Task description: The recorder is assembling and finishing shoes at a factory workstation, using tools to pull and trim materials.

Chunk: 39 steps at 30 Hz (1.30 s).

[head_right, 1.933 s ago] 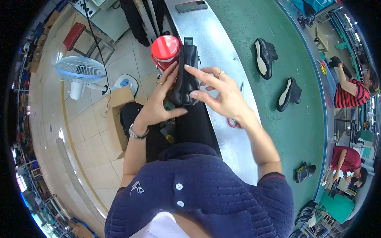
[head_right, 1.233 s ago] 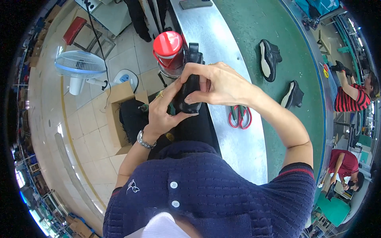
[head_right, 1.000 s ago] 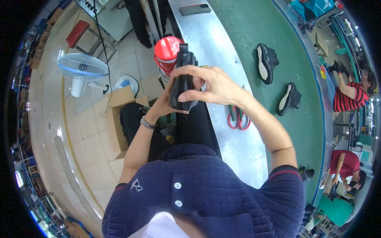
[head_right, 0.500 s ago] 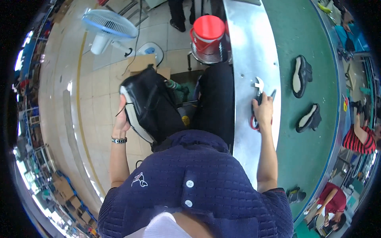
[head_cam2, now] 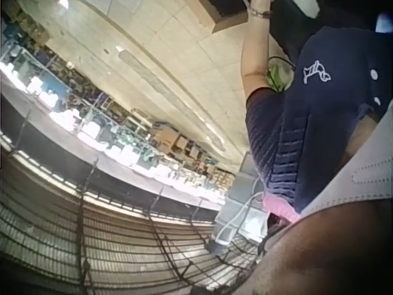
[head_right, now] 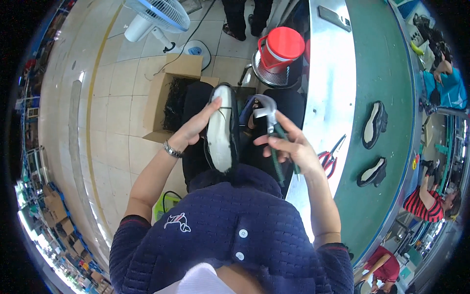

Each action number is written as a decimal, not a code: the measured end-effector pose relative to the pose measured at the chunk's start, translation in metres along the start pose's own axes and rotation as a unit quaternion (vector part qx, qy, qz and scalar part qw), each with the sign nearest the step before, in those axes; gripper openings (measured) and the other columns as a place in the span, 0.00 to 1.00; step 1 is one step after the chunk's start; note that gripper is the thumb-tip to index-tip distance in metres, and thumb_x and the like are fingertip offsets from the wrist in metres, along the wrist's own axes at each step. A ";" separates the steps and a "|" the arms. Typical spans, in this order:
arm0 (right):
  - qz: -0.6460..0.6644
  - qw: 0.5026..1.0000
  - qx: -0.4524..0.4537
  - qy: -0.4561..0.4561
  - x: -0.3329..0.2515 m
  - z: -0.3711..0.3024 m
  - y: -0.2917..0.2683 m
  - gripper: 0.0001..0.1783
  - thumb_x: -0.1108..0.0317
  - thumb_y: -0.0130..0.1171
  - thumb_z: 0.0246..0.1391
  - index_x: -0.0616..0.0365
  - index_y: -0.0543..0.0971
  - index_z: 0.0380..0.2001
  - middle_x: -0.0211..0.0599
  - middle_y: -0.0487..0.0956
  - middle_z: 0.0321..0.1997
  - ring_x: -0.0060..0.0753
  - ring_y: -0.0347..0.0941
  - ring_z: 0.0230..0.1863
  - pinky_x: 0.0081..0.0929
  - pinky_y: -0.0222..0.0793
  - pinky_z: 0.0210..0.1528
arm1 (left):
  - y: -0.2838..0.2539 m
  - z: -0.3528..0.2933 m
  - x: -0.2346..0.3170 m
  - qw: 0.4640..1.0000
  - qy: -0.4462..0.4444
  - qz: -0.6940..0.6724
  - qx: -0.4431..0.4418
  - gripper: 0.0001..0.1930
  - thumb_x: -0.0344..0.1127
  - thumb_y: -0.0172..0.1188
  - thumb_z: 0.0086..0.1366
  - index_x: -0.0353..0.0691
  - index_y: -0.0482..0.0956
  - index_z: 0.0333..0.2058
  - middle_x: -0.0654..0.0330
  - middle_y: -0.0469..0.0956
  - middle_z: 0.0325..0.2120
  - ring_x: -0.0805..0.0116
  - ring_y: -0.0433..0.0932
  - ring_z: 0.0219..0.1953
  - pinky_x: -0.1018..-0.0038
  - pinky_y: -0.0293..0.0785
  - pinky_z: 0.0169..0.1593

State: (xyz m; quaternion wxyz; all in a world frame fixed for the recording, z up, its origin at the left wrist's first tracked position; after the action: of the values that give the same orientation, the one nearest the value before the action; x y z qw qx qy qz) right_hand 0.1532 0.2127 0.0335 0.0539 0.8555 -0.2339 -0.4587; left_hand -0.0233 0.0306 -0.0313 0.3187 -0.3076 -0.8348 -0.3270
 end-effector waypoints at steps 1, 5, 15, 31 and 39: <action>-0.042 0.999 -0.018 0.020 -0.009 0.004 0.015 0.41 0.72 0.54 0.57 0.54 0.48 0.70 0.48 0.80 0.44 0.30 0.80 0.35 0.15 0.72 0.27 | -0.005 0.002 -0.004 0.999 0.035 0.012 0.012 0.38 0.63 0.45 0.68 0.37 0.56 0.63 0.54 0.73 0.50 0.66 0.75 0.48 0.69 0.70 0.54; -0.023 0.995 -0.083 0.049 -0.014 0.032 0.046 0.40 0.71 0.49 0.63 0.51 0.41 0.71 0.47 0.78 0.49 0.33 0.77 0.46 0.26 0.73 0.46 | -0.027 0.019 -0.020 0.944 0.140 0.249 0.162 0.33 0.55 0.52 0.67 0.35 0.64 0.59 0.48 0.74 0.50 0.58 0.76 0.48 0.69 0.69 0.54; -0.066 0.985 -0.051 0.148 -0.038 0.063 0.065 0.38 0.68 0.48 0.65 0.47 0.42 0.71 0.36 0.76 0.36 0.26 0.74 0.36 0.27 0.74 0.40 | -0.017 0.015 0.015 0.863 0.328 0.264 0.277 0.11 0.33 0.60 0.61 0.33 0.82 0.40 0.51 0.82 0.32 0.60 0.80 0.28 0.72 0.74 0.34; -0.527 0.847 0.004 -0.076 -0.019 0.052 0.063 0.34 0.71 0.49 0.61 0.56 0.50 0.67 0.55 0.78 0.25 0.55 0.77 0.26 0.45 0.71 0.33 | -0.034 0.006 0.013 0.804 0.450 0.355 0.159 0.12 0.25 0.55 0.62 0.36 0.77 0.45 0.50 0.80 0.42 0.55 0.81 0.35 0.68 0.77 0.40; -0.603 0.787 0.002 -0.131 -0.075 0.048 0.076 0.36 0.73 0.53 0.58 0.52 0.53 0.67 0.54 0.77 0.23 0.55 0.77 0.26 0.43 0.72 0.33 | -0.034 0.008 0.017 0.734 0.439 0.494 0.158 0.15 0.20 0.53 0.58 0.37 0.79 0.43 0.50 0.78 0.48 0.55 0.81 0.40 0.67 0.76 0.46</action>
State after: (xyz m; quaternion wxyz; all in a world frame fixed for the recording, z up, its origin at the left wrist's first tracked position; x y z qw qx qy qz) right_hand 0.0525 0.1848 0.0858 -0.2668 0.7543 0.3232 -0.5054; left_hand -0.0612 0.0213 -0.0353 0.8102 -0.4445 -0.3724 -0.0853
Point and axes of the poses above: each hand's wrist, its own z-axis towards the middle knuckle, its own y-axis out of the palm, x = y × z, the point moved 2 cm from there along z, towards the middle knuckle
